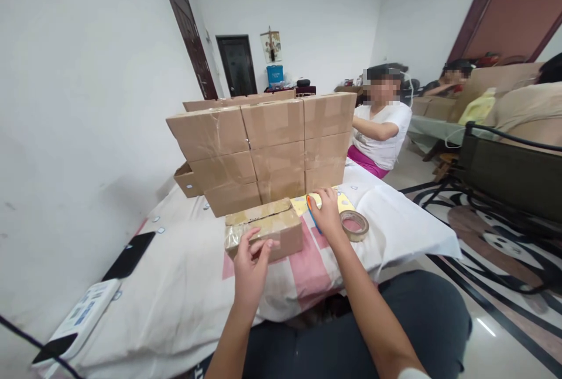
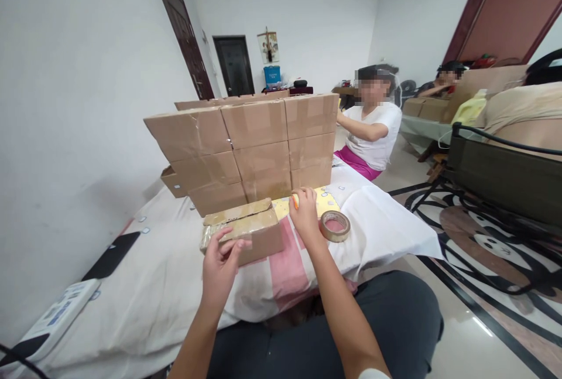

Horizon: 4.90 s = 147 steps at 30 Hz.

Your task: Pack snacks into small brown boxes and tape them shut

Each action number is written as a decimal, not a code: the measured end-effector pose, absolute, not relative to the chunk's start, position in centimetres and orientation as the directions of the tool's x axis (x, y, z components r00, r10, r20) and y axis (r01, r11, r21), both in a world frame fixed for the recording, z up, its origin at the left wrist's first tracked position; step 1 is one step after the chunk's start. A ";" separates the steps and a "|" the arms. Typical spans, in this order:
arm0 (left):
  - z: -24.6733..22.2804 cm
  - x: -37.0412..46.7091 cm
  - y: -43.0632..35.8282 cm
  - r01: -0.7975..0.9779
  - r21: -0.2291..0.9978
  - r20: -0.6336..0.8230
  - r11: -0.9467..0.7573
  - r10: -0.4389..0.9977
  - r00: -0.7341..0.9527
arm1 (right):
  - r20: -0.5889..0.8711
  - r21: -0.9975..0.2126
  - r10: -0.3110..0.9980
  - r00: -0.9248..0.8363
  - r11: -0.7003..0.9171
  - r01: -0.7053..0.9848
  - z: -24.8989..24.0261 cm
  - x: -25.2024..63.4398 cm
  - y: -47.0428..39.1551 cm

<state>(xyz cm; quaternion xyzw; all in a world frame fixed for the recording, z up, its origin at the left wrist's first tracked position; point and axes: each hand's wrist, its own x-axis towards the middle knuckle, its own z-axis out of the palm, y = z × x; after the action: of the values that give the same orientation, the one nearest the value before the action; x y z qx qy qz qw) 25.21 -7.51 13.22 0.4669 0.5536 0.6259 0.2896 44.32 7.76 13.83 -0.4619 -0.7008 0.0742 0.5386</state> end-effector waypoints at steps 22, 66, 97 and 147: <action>14.6 26.3 -8.8 0.032 0.947 0.309 -0.319 0.884 -0.352 | 0.642 -0.657 0.629 -0.438 0.746 0.108 19.3 39.7 -2.7; 14.0 19.1 -6.0 0.943 0.287 0.507 -0.167 0.862 -0.001 | 0.219 -0.543 0.850 -0.479 0.514 0.664 18.1 33.5 6.9; 11.4 22.3 -5.6 0.969 0.177 0.622 -0.174 0.782 0.027 | 0.248 -0.432 0.845 -0.473 0.534 0.727 16.9 33.7 6.4; 12.0 19.3 -5.2 0.901 0.209 0.580 -0.381 0.790 0.199 | 0.565 -0.782 0.753 -0.337 0.619 0.071 7.1 41.7 3.5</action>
<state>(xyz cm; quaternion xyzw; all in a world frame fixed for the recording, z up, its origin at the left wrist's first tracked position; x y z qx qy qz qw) 19.33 -5.19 12.00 0.7692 0.5493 0.3142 -0.0884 41.73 3.54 7.08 -0.2766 -0.7446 0.3378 0.5048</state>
